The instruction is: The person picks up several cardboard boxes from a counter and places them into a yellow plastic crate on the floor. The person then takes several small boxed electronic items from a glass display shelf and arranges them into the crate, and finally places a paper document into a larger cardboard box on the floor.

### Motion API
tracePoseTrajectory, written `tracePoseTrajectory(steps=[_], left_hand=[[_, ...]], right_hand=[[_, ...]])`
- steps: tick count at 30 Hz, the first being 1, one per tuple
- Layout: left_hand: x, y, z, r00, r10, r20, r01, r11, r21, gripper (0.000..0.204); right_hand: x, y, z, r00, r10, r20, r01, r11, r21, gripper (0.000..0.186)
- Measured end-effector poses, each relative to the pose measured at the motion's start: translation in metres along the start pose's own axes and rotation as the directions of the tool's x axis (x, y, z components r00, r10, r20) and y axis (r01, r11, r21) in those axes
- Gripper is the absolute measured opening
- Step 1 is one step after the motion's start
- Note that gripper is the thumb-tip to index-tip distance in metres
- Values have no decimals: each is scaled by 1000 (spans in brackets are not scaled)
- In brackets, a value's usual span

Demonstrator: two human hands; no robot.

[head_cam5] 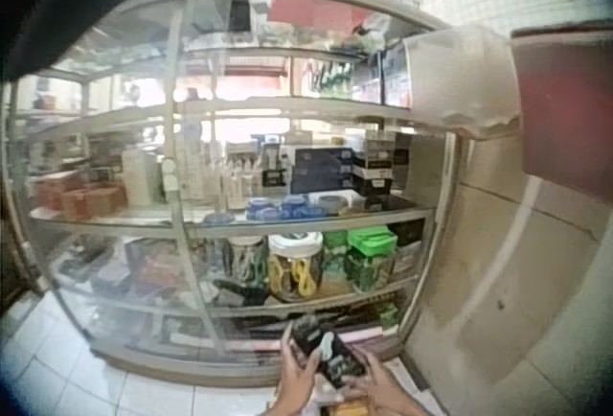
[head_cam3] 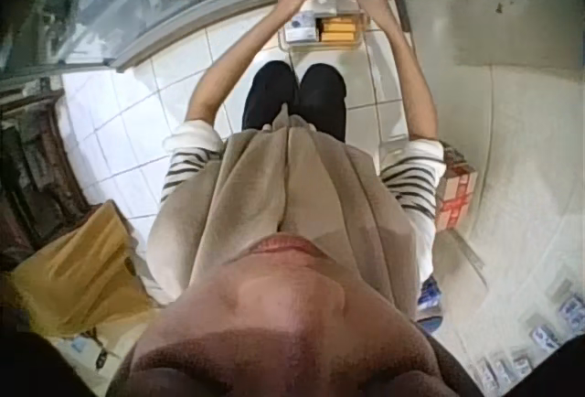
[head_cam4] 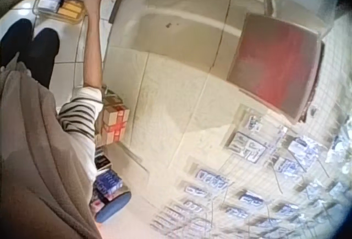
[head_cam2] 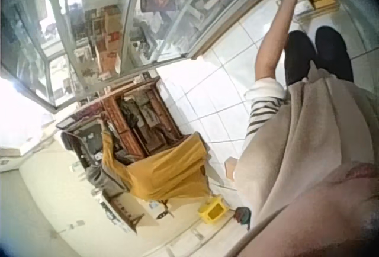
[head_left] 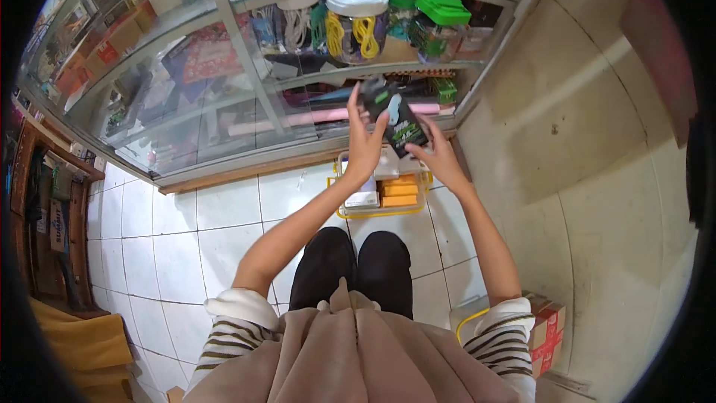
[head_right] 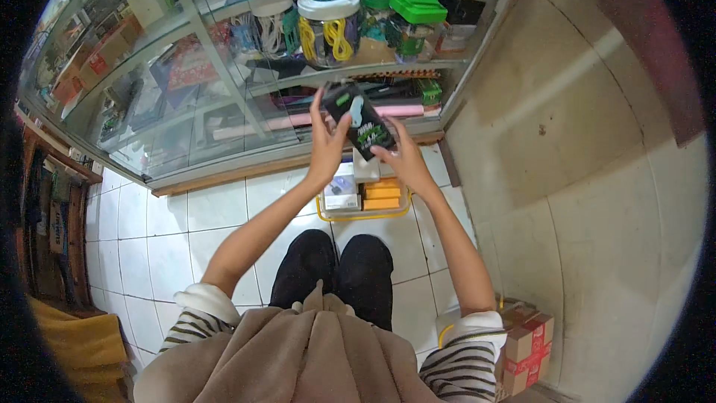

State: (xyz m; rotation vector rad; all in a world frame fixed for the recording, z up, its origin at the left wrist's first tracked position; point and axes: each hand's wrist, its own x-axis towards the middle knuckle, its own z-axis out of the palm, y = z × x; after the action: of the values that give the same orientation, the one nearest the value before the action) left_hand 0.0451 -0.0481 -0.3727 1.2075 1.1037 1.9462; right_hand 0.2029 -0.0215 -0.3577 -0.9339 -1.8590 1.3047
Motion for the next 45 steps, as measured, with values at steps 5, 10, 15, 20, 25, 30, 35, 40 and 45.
tracePoseTrajectory(steps=[5, 10, 15, 20, 25, 30, 35, 40, 45], left_hand=[[-93, -81, -11, 911, -405, -76, 411, 909, 76, 45], [-164, -174, -46, 787, -595, -163, 616, 743, 262, 44], [-162, -141, -11, 510, -839, -191, 852, 524, -25, 45], [-159, -152, -13, 394, -917, -57, 917, 396, -37, 41], [-145, -153, -9, 340, -940, -12, 940, 340, 23, 32], [-79, -65, -23, 371, -897, 242, 928, 355, -109, 43], [47, 65, -30, 889, -383, 252, 407, 912, -47, 52], [142, 146, -11, 983, 119, 142, -127, 991, 48, 50], [260, 124, 8, 901, 410, -142, -378, 902, 211, 43]], right_hand=[[-43, 122, -9, 950, 298, -95, -260, 922, 286, 52], [-57, 179, 7, 861, 477, -179, -410, 857, 312, 40], [-54, 230, -2, 888, 422, -184, -400, 905, 143, 39], [-45, 232, 6, 880, 418, -225, -459, 870, -179, 36], [-42, 241, 7, 931, 179, -318, -285, 901, -328, 35], [-17, 180, -10, 924, -91, -372, -56, 929, -367, 25], [46, -21, -39, 839, -422, -344, 289, 880, -376, 18], [124, -147, -30, 623, -726, -292, 617, 685, -387, 17], [228, -200, -6, 500, -844, -194, 724, 531, -441, 22]])
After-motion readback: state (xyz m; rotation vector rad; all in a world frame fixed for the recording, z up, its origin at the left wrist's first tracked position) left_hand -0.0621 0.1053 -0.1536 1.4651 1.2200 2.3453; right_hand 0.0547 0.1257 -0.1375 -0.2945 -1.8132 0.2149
